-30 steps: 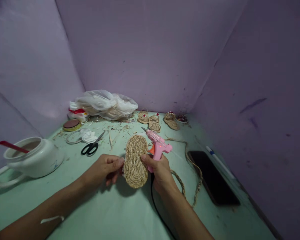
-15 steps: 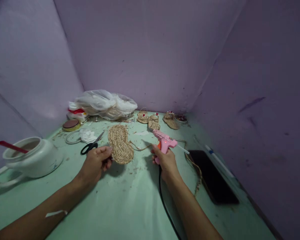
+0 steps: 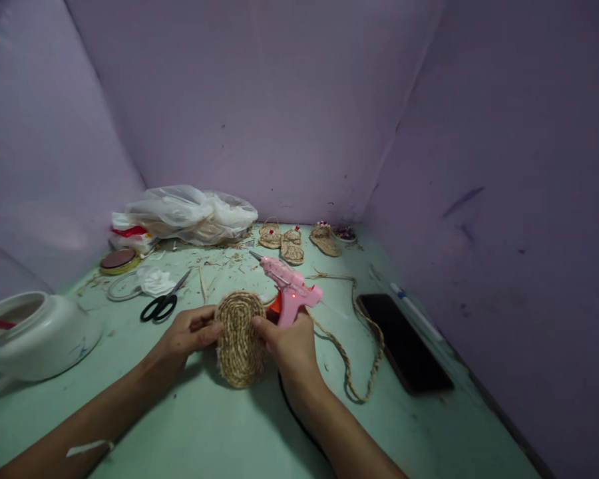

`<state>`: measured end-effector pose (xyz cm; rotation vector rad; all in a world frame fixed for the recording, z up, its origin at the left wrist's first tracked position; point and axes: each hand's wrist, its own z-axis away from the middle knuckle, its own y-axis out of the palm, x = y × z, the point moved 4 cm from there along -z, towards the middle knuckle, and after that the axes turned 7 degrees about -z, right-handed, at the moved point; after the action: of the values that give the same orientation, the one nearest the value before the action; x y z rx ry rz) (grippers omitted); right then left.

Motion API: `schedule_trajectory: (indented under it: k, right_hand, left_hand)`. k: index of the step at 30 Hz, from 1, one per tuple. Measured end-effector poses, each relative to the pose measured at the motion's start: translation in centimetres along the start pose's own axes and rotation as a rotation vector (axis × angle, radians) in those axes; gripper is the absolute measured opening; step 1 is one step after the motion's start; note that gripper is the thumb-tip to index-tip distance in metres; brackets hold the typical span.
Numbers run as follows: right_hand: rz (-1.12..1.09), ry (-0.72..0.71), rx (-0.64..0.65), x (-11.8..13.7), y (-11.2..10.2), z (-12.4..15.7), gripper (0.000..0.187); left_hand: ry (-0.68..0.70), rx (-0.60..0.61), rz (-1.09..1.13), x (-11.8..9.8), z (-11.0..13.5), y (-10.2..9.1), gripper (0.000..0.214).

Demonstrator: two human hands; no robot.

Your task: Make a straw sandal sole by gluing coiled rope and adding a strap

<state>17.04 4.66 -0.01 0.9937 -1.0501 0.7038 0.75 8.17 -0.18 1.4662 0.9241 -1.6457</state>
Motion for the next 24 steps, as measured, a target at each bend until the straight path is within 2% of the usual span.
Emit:
schedule_trajectory:
  k: [2,5,9,13,16,20,24]
  right_hand:
    - [0.014,0.015,0.059,-0.3,0.5,0.4,0.032]
    - [0.069,0.009,0.134,0.1,0.9,0.6,0.033]
    - [0.119,-0.087,0.212,2.1,-0.4,-0.5,0.046]
    - [0.209,-0.188,0.382,3.7,-2.7,-1.8,0.038]
    - [0.259,-0.21,0.486,4.0,-3.8,-1.9,0.039]
    - [0.311,-0.218,0.643,4.0,-3.1,-1.0,0.049]
    - [0.363,-0.274,0.637,3.9,-2.4,-0.3,0.048]
  left_hand:
    - [-0.003,0.007,0.14,0.0,0.1,0.4,0.034]
    - [-0.046,-0.061,0.242,0.3,0.2,0.2,0.031]
    - [-0.032,-0.118,0.24,0.4,-0.3,-2.0,0.034]
    - [0.063,-0.095,0.14,-0.3,-0.8,-4.8,0.035]
    - [0.123,-0.067,0.084,-0.9,-0.7,-5.9,0.036]
    - [0.183,-0.007,0.046,-1.5,-0.5,-6.0,0.031]
    - [0.217,0.064,0.025,-1.8,-0.4,-5.7,0.03]
